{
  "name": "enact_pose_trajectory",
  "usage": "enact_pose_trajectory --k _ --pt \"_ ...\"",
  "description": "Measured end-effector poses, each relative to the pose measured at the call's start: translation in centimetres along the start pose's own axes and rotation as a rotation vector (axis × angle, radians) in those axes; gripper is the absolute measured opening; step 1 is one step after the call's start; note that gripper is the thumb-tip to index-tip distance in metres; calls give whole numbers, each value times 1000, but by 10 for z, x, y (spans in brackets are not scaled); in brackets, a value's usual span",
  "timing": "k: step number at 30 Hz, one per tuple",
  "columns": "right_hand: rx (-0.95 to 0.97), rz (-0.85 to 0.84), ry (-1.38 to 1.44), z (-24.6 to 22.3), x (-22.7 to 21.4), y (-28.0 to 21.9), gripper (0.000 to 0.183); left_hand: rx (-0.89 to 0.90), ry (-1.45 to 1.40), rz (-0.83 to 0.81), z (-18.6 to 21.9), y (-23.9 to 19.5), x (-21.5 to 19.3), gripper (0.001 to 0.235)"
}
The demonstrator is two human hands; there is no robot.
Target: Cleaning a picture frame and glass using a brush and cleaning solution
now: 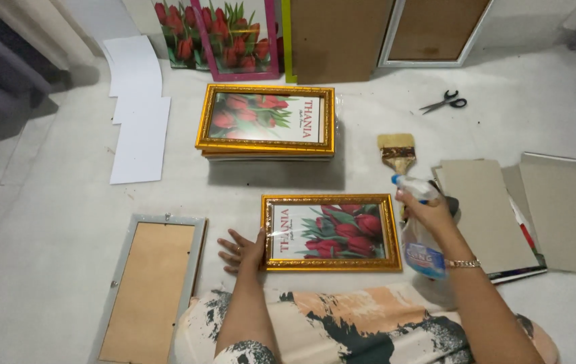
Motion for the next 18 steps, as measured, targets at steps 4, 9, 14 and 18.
enact_pose_trajectory --k 4,9,14,18 --pt "45 -129 -295 -9 -9 -42 56 -4 14 0 0 -9 -4 119" --pt "116 -154 -507 -2 -19 -61 78 15 -24 13 1 -10 -6 120" --pt "89 -131 -518 27 -11 -56 73 6 -19 9 3 -9 -5 118" --pt "94 -238 -528 31 21 -66 77 9 -34 18 1 -6 -3 114"
Point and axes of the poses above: each hand's wrist, its own y-axis towards the middle knuckle, its own x-axis out of the palm, z = x × y, the point moved 7 cm from there along y, towards the middle knuckle, and after that the axes turned 5 degrees about y, right-handed, at the moved point
